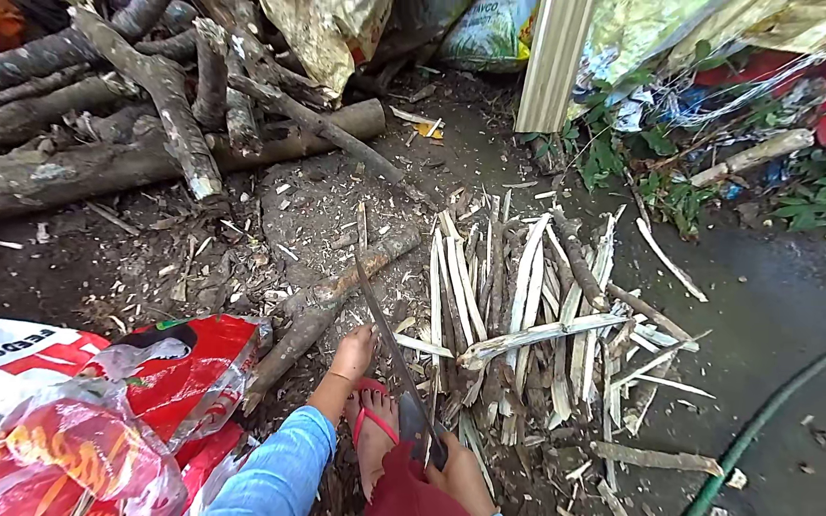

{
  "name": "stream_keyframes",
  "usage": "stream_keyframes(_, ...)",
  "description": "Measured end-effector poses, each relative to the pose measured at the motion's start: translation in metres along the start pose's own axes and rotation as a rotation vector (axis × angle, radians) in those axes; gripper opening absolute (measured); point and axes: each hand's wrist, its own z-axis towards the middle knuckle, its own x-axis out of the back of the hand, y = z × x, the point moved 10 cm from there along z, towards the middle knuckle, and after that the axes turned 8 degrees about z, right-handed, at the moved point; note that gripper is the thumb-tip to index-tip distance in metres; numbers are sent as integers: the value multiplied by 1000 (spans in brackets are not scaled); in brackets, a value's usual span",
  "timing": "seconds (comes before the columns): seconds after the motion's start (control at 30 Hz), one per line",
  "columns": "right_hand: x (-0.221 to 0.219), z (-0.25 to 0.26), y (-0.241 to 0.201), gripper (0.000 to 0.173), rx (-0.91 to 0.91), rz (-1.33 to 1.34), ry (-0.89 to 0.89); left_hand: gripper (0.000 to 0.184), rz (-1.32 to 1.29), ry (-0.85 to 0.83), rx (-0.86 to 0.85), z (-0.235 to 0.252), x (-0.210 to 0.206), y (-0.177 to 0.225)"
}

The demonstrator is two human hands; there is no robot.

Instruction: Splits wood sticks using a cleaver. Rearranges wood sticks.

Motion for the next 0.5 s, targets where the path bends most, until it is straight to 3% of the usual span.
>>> stream_keyframes(0.13, 6, -6, -2, 45, 71, 45, 97, 30, 9, 96, -101, -3, 18, 16)
stream_keyframes(0.27, 1, 7, 4, 47, -28, 0, 12, 36, 25, -56, 6, 6, -5, 2)
stream_keyframes(0.4, 8, 0, 0, 45, 59, 55, 94, 33, 13, 30, -41, 3, 10, 16)
stream_keyframes(0.5, -7, 4, 9, 49, -38, 11, -10, 35, 29, -43, 25, -1, -9, -1)
